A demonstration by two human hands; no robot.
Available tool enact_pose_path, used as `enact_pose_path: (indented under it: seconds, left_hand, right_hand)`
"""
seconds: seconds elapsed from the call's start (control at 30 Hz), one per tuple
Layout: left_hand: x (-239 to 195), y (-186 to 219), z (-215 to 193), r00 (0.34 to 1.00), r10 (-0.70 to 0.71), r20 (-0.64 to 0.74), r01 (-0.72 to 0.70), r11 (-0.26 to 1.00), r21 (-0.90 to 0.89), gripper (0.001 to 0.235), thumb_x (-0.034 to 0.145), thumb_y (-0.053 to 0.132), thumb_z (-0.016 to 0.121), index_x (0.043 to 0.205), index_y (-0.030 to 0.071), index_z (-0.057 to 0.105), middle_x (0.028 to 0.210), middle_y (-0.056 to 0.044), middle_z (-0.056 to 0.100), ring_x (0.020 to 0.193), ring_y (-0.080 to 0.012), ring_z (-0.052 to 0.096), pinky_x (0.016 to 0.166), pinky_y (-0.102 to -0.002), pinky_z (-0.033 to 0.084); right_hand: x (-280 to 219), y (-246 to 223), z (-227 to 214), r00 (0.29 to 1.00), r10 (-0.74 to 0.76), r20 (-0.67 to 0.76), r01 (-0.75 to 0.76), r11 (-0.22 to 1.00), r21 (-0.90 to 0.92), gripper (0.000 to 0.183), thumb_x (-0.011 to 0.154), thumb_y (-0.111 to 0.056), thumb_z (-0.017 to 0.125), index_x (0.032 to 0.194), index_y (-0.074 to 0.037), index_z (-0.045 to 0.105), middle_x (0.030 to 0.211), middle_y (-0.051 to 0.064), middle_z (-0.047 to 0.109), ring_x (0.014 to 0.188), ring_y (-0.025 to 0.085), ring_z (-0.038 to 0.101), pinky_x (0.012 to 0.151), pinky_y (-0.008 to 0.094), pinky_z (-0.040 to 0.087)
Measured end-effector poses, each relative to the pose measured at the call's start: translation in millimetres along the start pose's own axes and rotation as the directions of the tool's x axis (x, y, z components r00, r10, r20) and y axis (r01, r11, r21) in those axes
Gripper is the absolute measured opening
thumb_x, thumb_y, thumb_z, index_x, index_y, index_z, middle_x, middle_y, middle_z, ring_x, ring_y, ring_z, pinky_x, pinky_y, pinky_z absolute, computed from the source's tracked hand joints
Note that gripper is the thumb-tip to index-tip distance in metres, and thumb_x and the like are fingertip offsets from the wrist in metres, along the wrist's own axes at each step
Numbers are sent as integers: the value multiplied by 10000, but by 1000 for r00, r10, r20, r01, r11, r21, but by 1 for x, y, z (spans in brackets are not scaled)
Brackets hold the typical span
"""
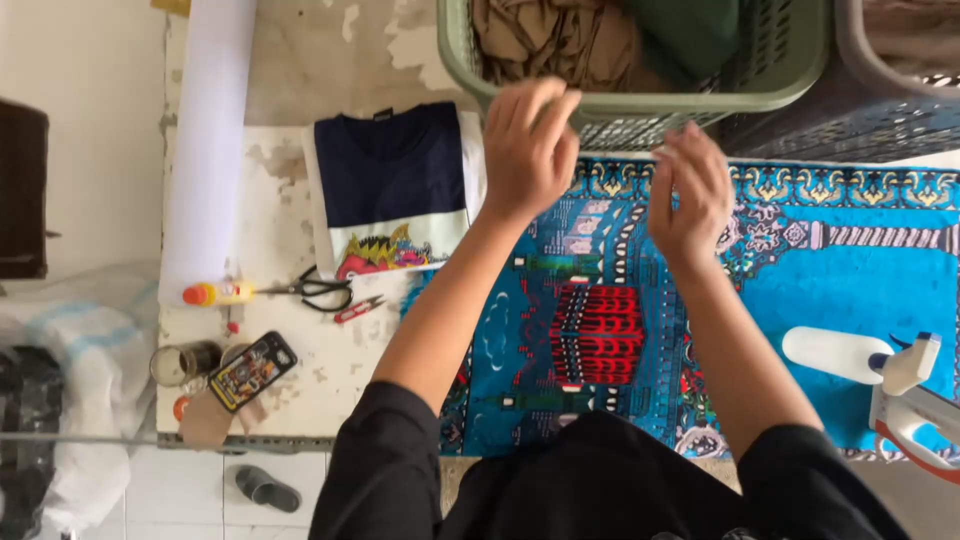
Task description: The person irons a black t-shirt on a patterned blue mat. They unfold the shirt, smooth it by hand, spray it with water, and use an iron to press the fabric. The shirt is flipped and repositioned multiple times during the process.
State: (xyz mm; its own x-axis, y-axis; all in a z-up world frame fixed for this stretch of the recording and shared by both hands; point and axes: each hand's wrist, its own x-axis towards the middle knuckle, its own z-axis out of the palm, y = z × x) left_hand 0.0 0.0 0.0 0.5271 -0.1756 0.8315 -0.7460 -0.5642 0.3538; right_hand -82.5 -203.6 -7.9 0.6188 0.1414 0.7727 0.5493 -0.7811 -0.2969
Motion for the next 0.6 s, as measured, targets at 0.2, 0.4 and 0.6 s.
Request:
enact_pose_path:
  seconds: [0.2, 0.4, 0.6]
  left_hand:
    - [69, -39, 82, 492, -540, 683, 442, 831, 338, 447, 946, 443, 478, 1022, 49, 676, 1007, -178, 694, 901, -403, 683, 741, -557, 522]
    - [58, -43, 83, 461, -548, 698, 412, 829, 379, 500, 961, 373, 550, 535, 119, 489, 484, -28, 480, 415, -231, 482, 415, -403, 397]
    - [52, -42, 84, 562, -562, 607, 439, 824, 357, 390, 864, 293, 513, 527, 108, 449, 483, -20, 407, 382, -206, 419, 382, -374, 327]
  right_hand:
    - [70, 104, 67, 790, 468, 396, -206, 811, -547, 298, 922, -306, 546, 773, -197, 781, 706, 146, 707, 623, 483, 659, 505, 560, 502]
    - [141, 146, 112, 48, 307, 950, -153, 942, -297, 463, 1045, -450, 409, 1259, -133, 671, 1316, 215, 658, 1175, 443, 607, 964, 539, 451]
    - [149, 210, 201, 238, 138, 961, -72, 990, -124, 427, 1050, -226, 432, 1431, -164, 613, 1645, 157, 341, 1454, 379, 375, 1169, 569, 315]
